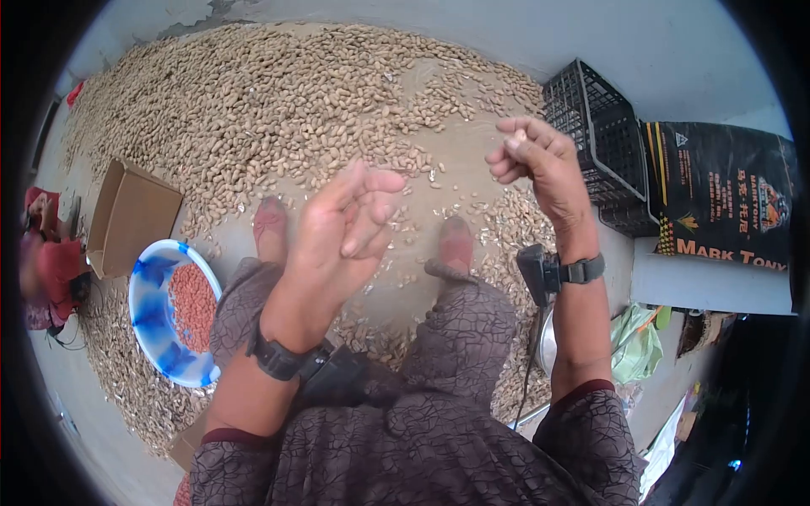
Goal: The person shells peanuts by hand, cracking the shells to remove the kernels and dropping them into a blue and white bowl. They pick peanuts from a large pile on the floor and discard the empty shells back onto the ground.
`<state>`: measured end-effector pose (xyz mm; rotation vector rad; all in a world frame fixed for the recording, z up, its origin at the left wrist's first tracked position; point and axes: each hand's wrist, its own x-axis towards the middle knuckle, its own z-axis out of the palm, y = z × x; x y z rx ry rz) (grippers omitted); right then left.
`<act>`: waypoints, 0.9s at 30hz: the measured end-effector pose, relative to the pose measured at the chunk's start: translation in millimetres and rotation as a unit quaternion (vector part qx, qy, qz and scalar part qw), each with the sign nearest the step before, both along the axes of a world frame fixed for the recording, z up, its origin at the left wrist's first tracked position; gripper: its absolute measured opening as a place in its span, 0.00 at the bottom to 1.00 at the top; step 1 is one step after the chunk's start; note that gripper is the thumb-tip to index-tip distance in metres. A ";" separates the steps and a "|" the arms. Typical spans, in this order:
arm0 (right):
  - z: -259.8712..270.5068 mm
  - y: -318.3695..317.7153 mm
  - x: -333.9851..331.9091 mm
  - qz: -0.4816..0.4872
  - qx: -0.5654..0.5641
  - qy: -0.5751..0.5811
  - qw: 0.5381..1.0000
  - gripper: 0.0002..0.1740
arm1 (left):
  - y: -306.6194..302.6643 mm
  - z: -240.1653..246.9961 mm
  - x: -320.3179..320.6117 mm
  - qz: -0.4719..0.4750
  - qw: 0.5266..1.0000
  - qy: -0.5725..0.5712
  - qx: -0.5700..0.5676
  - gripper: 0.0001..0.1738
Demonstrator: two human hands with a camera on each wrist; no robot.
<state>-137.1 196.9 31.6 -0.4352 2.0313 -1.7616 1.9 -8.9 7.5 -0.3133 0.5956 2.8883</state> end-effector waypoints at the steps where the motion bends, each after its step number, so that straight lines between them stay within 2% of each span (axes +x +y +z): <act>1: -25.8 14.7 -8.1 -0.015 0.000 -0.039 0.999 0.11 | 1.1 2.9 2.0 0.001 1.000 -0.021 -0.018 0.21; 6: -160.2 74.9 -13.0 -0.139 0.067 -0.171 0.973 0.06 | 2.4 8.4 10.1 -0.002 0.997 -0.061 -0.057 0.20; 8: -199.5 90.8 -5.8 -0.162 0.071 -0.195 0.965 0.07 | 3.2 8.3 10.4 -0.015 0.998 -0.040 -0.046 0.20; 10: -233.8 99.3 3.5 -0.196 0.135 -0.247 0.939 0.07 | 5.2 13.8 9.5 0.000 0.995 -0.071 -0.063 0.19; 12: -274.2 108.7 8.4 -0.214 0.153 -0.259 0.929 0.07 | 9.5 13.9 8.7 0.020 0.992 -0.091 -0.091 0.17; 15: -303.0 113.9 17.2 -0.227 0.175 -0.287 0.914 0.08 | 17.6 17.9 7.9 0.055 0.982 -0.160 -0.085 0.17; 20: -338.6 112.4 21.2 -0.195 0.216 -0.297 0.909 0.07 | 15.9 13.2 11.3 0.017 0.980 -0.153 -0.126 0.18; 22: -342.9 111.9 20.7 -0.161 0.266 -0.279 0.908 0.09 | 16.3 13.7 11.9 0.014 0.979 -0.152 -0.137 0.19; 25: -327.7 100.7 17.7 -0.186 0.311 -0.272 0.892 0.09 | 17.4 13.5 12.1 0.026 0.975 -0.162 -0.147 0.20; 27: -347.6 106.6 18.9 -0.176 0.280 -0.263 0.906 0.10 | 16.3 11.1 14.3 0.016 0.975 -0.151 -0.161 0.20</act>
